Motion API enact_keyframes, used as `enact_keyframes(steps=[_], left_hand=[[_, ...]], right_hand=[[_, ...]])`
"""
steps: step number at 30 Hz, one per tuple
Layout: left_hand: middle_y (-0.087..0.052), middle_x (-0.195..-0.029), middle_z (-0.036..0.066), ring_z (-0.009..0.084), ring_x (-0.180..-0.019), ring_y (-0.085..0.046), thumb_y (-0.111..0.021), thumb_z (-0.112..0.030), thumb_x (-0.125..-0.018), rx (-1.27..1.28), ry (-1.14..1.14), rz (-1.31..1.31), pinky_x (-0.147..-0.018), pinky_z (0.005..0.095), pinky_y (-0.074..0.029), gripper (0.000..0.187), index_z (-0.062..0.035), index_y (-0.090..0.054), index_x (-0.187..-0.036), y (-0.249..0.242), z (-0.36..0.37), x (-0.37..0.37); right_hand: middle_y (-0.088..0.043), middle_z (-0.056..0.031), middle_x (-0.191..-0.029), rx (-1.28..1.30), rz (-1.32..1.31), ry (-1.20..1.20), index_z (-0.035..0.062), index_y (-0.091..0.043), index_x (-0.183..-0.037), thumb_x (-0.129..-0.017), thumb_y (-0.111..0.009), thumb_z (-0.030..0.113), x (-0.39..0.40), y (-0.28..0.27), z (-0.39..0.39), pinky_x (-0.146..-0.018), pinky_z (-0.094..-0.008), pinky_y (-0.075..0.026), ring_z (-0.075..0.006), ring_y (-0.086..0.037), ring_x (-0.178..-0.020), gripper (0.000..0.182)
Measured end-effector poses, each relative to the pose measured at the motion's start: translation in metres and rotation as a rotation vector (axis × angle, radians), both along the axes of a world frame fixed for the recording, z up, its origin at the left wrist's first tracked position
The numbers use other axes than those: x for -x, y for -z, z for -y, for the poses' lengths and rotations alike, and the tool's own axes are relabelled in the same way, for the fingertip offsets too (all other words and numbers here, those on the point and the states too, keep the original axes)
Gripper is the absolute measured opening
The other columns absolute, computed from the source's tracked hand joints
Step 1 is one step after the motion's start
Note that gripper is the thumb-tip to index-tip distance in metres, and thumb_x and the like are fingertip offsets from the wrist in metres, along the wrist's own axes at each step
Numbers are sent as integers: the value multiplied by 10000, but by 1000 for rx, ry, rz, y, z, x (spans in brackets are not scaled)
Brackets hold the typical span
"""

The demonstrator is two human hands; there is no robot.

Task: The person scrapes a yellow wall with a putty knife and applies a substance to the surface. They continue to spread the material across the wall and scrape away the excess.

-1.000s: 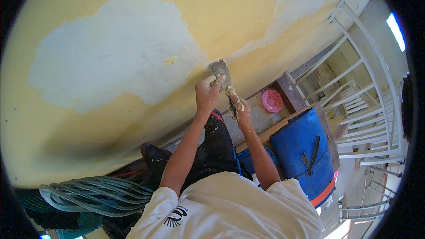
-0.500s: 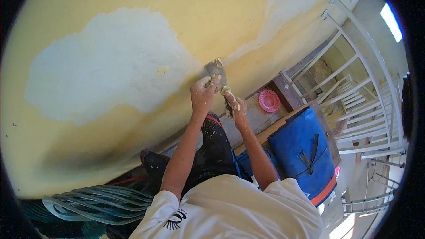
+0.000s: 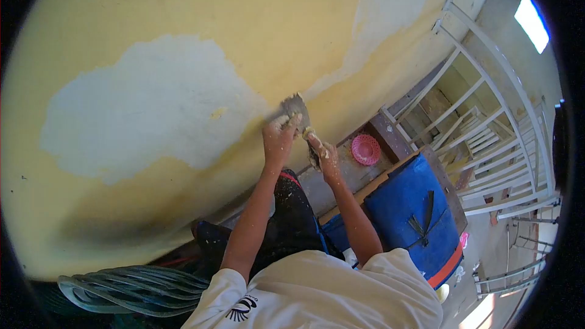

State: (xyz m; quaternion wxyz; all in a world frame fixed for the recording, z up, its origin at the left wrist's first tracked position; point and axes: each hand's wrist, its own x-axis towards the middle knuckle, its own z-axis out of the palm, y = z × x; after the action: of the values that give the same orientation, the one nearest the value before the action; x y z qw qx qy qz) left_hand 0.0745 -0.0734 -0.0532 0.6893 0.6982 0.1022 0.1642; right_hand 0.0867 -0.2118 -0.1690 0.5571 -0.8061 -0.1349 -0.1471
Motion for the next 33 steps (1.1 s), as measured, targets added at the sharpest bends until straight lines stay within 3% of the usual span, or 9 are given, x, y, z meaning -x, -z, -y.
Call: enact_keyframes(steps=[3,8,11,14,17,20,23,29,33], left_hand=[[-517,-537,5,73,-475,-473,-611,-301,-816,-99,24,-31,-462,246,-391,350,6,-578,-650,16,-6,-3],[-532,-558,7,70,-487,-498,-608,-275,-824,-49,24,-32,-450,233,-415,323,-6,-578,-650,-2,0,4],[-546,-577,11,69,-504,-519,-611,-261,-826,50,8,-69,-455,226,-439,298,-11,-588,-666,-4,5,4],[-554,-588,12,72,-515,-534,-618,-263,-822,10,23,-86,-460,225,-452,287,-8,-603,-690,6,2,1],[-559,-594,11,80,-522,-543,-624,-272,-815,-35,26,-68,-459,230,-450,292,-1,-611,-706,8,2,-1],[-572,-613,12,86,-531,-552,-630,-273,-809,12,7,-49,-465,231,-451,291,3,-618,-720,-8,6,2],[-582,-629,14,86,-534,-555,-631,-275,-806,76,-13,-13,-473,229,-453,292,7,-623,-729,-24,10,2],[-585,-630,23,82,-531,-548,-627,-282,-809,41,40,-109,-472,226,-457,300,9,-632,-736,16,4,-5],[-587,-632,29,74,-538,-544,-625,-288,-811,22,39,-118,-464,219,-456,307,10,-632,-736,11,9,-5]], right_hand=[[-448,0,-535,-184,-361,-56,45,-597,-659,-776,-583,500,2,6,-1,-443,-258,-329,-89,-422,-457,470],[-433,11,-523,-227,-383,39,65,-543,-589,-769,-593,502,1,22,-1,-417,-257,-312,-85,-406,-435,475],[-426,18,-520,-225,-567,9,64,-527,-577,-769,-595,498,14,-35,-2,-415,-262,-316,-86,-399,-428,479],[-434,0,-531,-176,-470,11,30,-583,-642,-770,-599,488,7,-7,2,-476,-277,-372,-115,-422,-461,475],[-436,-28,-546,-278,-676,-33,-1,-634,-750,-772,-593,492,12,-36,-1,-562,-294,-412,-151,-445,-507,495],[-446,-42,-564,-70,21,64,-9,-653,-852,-774,-585,502,6,-1,0,-633,-311,-425,-174,-468,-552,521],[-446,-34,-561,-212,-431,8,-4,-641,-769,-773,-584,509,7,-50,0,-592,-304,-416,-158,-463,-529,517],[-451,-22,-537,-238,-579,-47,28,-567,-603,-765,-593,514,9,-16,6,-460,-285,-350,-120,-413,-450,513],[-462,-32,-528,-141,-177,-12,13,-576,-624,-776,-580,509,0,25,10,-477,-306,-353,-123,-412,-464,519]])
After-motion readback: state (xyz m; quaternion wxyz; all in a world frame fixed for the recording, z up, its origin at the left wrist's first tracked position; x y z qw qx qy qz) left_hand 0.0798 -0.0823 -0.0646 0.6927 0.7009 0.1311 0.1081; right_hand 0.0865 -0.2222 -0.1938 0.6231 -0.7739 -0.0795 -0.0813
